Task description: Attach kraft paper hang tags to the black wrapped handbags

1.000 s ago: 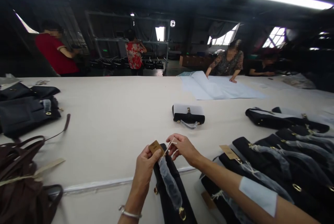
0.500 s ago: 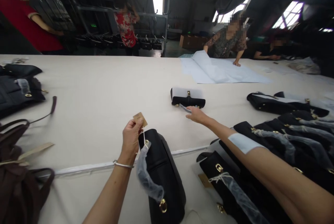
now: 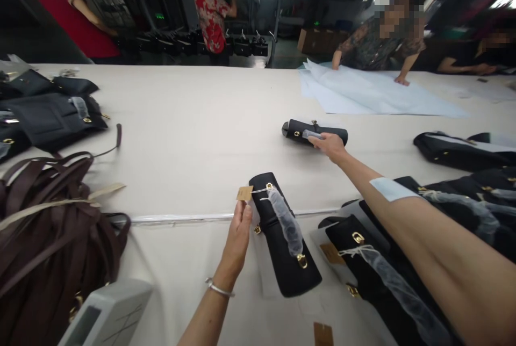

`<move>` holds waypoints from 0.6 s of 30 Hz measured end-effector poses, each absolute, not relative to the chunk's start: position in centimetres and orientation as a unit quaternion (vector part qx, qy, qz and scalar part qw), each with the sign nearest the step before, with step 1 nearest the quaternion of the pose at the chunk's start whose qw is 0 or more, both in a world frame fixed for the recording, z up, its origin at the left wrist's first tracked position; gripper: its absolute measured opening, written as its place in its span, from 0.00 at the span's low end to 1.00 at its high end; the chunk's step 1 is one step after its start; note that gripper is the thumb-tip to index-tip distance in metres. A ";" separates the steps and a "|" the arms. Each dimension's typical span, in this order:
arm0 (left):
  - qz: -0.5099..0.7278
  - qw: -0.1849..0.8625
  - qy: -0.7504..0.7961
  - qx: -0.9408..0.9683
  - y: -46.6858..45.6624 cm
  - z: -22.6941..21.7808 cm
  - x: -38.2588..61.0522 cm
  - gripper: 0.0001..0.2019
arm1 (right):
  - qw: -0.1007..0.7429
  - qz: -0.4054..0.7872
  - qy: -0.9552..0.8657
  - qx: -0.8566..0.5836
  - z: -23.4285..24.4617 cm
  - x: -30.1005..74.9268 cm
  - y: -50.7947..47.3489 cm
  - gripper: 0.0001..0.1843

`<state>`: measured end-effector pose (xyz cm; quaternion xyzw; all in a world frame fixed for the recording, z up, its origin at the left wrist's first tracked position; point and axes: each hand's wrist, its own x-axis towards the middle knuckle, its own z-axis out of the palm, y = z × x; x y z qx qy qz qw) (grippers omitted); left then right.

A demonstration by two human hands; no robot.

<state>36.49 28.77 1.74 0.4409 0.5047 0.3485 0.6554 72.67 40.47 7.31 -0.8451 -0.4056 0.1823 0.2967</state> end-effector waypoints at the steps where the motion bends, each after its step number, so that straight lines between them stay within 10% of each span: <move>1: 0.334 0.654 0.511 0.447 28.2 1.8 36.4 0.39 | 0.332 0.183 -0.399 -0.835 9.0 72.6 40.6 0.25; 8: 0.290 0.619 0.521 0.512 23.6 1.8 32.8 0.39 | 0.447 0.323 -0.458 -0.697 21.1 68.3 36.5 0.19; 18: 0.231 0.604 0.564 0.514 9.9 -1.2 21.2 0.27 | 0.203 0.217 -0.738 -0.606 34.9 53.9 26.0 0.24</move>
